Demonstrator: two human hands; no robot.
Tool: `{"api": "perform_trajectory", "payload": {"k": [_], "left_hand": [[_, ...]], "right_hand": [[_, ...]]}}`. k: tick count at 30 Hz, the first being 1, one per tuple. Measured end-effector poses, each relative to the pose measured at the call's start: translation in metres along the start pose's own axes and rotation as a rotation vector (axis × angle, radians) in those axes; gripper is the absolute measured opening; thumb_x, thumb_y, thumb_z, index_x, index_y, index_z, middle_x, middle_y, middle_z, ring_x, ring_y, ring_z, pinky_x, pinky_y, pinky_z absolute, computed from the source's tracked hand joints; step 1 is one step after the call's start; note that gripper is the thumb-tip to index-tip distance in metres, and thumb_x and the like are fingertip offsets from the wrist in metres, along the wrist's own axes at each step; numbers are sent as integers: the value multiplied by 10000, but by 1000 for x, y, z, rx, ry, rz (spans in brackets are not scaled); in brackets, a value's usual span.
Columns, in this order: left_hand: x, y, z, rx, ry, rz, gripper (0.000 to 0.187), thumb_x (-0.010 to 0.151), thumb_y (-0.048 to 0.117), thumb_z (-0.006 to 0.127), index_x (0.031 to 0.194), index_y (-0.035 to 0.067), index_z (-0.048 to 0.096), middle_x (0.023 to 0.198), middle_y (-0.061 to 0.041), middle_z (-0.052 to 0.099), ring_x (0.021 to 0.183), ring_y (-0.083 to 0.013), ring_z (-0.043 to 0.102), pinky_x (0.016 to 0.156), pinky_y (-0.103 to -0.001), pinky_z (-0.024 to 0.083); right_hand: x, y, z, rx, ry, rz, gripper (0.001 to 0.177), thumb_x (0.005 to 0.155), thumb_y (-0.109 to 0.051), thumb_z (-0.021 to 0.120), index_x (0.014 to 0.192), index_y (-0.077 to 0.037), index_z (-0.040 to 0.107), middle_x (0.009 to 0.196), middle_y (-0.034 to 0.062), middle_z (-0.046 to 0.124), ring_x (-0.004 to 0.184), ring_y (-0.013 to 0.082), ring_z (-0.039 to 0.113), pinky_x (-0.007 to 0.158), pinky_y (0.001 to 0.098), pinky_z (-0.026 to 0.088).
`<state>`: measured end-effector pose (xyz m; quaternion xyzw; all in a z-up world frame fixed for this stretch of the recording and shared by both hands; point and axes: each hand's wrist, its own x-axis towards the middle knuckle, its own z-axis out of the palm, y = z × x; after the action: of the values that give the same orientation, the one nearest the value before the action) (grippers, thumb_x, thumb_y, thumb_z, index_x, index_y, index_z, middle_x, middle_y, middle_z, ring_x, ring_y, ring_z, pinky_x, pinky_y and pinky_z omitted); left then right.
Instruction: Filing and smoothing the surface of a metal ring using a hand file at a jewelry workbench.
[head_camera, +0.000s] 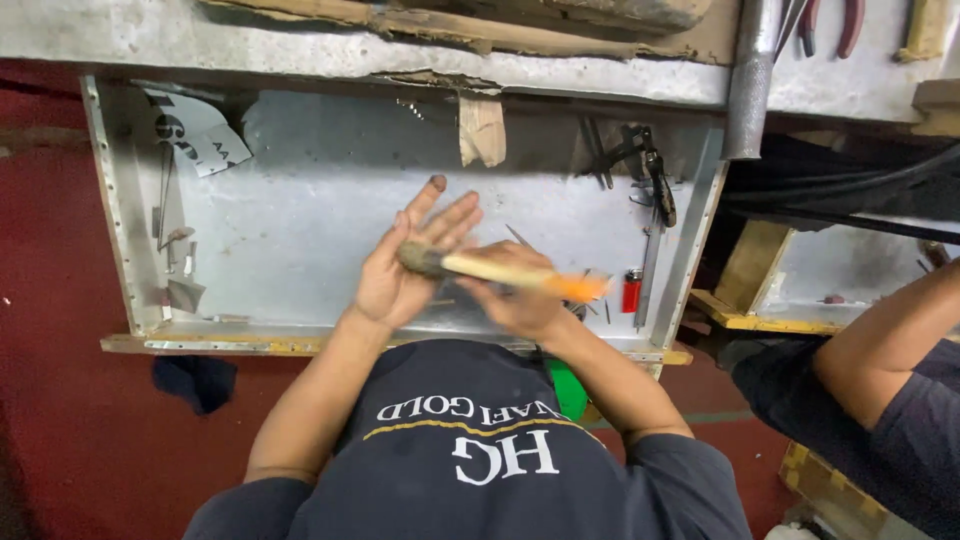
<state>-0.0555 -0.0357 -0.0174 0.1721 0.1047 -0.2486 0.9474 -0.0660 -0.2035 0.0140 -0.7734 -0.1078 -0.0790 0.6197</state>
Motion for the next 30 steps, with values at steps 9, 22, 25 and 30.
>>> {"api": "perform_trajectory", "payload": {"k": [9, 22, 25, 30], "left_hand": [[-1, -1, -2, 131, -23, -66, 679, 1115, 444, 331, 1670, 103, 140, 1734, -177, 104, 1600, -319, 34, 1273, -486, 105], [0, 10, -19, 602, 85, 307, 92, 915, -40, 729, 980, -96, 697, 1007, -230, 672, 926, -247, 704, 847, -354, 594], [-4, 11, -14, 528, 120, 303, 380, 803, -80, 819, 1104, -71, 587, 993, -248, 714, 929, -249, 723, 853, -328, 608], [-5, 23, 21, 894, 26, 488, 703, 743, -7, 914, 1307, -38, 496, 959, -164, 761, 887, -155, 714, 978, -334, 573]], "right_hand": [[-111, 154, -17, -184, -135, -188, 226, 740, -35, 878, 942, -9, 779, 897, 131, 775, 816, 306, 770, 773, 365, 623], [17, 14, -61, -179, 69, -299, 190, 875, 23, 794, 947, 85, 629, 629, 99, 606, 456, 236, 560, 482, 333, 499], [12, -13, -59, -16, 23, -298, 194, 818, 38, 791, 858, 84, 607, 590, 172, 547, 446, 313, 510, 438, 369, 441], [2, -7, -47, 67, -2, -215, 268, 855, -31, 805, 675, -34, 607, 559, 77, 565, 482, 282, 574, 477, 356, 527]]}}
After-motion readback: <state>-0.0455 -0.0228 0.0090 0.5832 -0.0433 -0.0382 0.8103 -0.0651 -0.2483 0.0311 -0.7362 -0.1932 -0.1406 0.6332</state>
